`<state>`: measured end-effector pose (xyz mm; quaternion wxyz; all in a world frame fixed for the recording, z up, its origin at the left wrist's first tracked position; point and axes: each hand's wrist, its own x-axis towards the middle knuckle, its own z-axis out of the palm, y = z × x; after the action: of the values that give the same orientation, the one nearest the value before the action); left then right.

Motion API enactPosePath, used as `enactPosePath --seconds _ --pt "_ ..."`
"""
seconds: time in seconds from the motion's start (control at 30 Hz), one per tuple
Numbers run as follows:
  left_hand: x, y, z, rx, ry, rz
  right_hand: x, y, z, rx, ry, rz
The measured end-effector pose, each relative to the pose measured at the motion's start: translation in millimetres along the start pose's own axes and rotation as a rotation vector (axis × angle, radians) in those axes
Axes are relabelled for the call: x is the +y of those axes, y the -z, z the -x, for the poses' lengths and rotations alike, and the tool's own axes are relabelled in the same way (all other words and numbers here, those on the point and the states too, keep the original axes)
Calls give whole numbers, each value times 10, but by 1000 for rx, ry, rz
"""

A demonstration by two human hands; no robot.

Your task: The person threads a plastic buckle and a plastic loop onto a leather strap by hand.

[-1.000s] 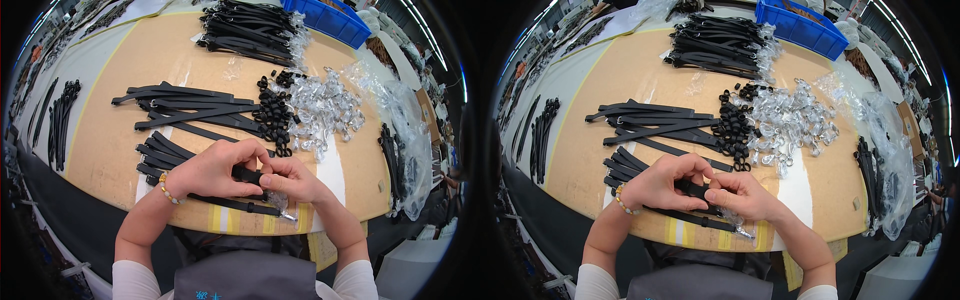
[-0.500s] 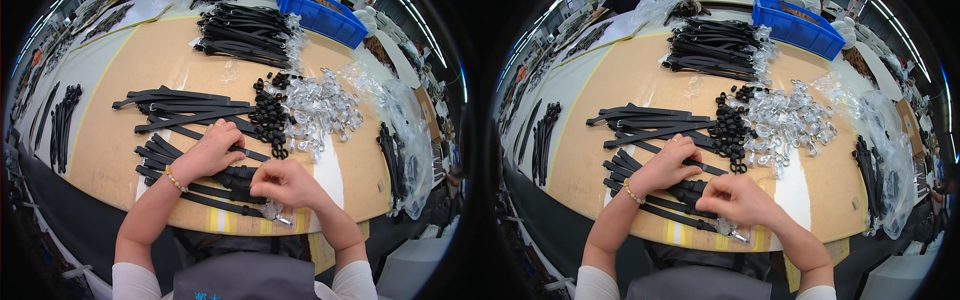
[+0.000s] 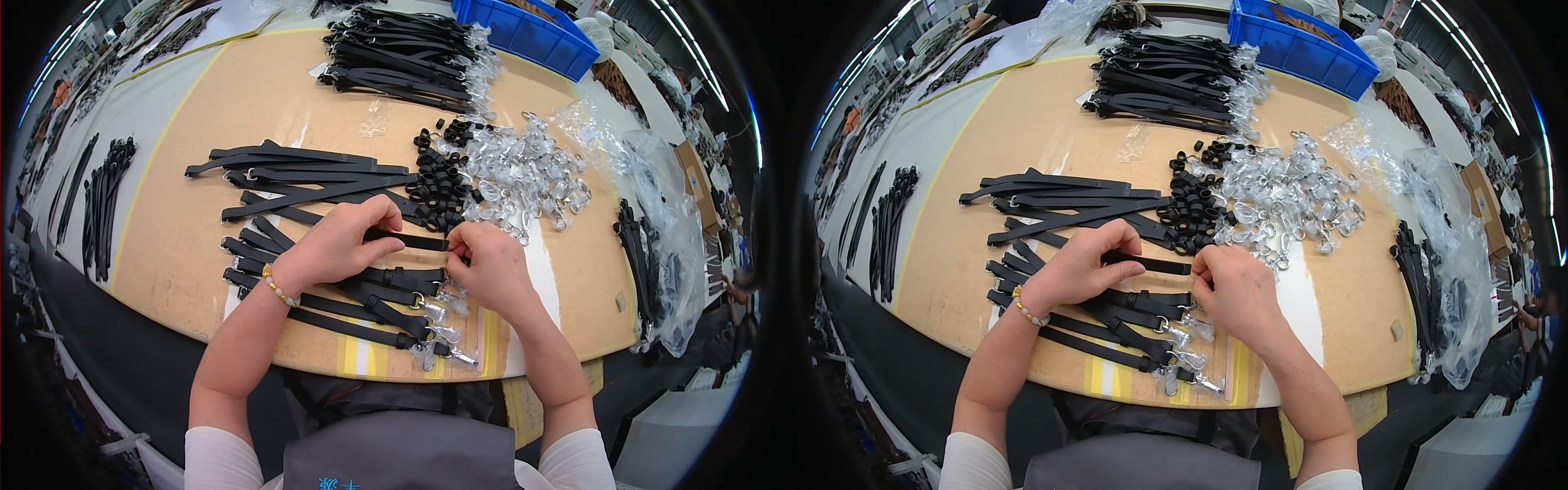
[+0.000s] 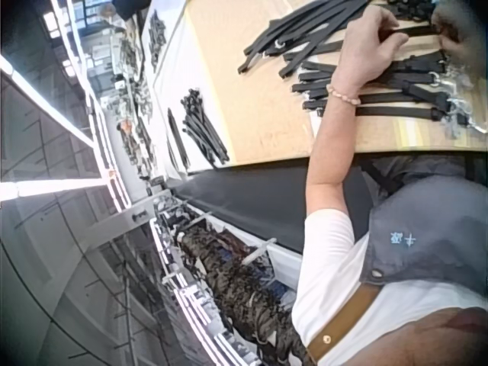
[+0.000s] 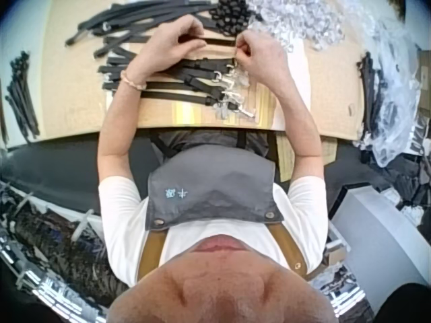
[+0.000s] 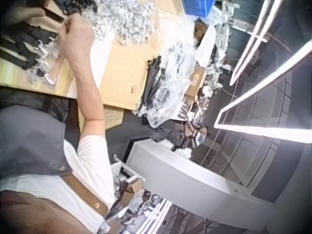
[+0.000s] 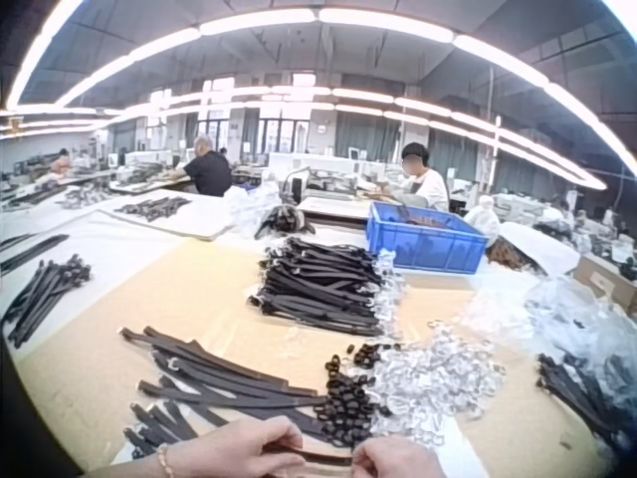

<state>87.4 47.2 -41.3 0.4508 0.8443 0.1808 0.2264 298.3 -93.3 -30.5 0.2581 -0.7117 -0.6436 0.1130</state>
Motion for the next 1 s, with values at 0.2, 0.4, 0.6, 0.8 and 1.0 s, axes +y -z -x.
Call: enactPosePath --seconds 0.2,0.4,0.6,0.8,1.0 --pt "102 48 -2 14 -18 133 195 86 -33 -99 -219 -720" --pt "124 10 20 137 -96 163 254 66 -60 -211 -303 -1521" --pt "202 30 23 153 -53 70 214 24 -57 -190 -263 -1446" --pt "189 17 25 165 -47 96 170 -5 -51 -131 -177 -1322" --pt "198 14 17 152 -58 47 129 -8 -37 -92 -170 -1262"
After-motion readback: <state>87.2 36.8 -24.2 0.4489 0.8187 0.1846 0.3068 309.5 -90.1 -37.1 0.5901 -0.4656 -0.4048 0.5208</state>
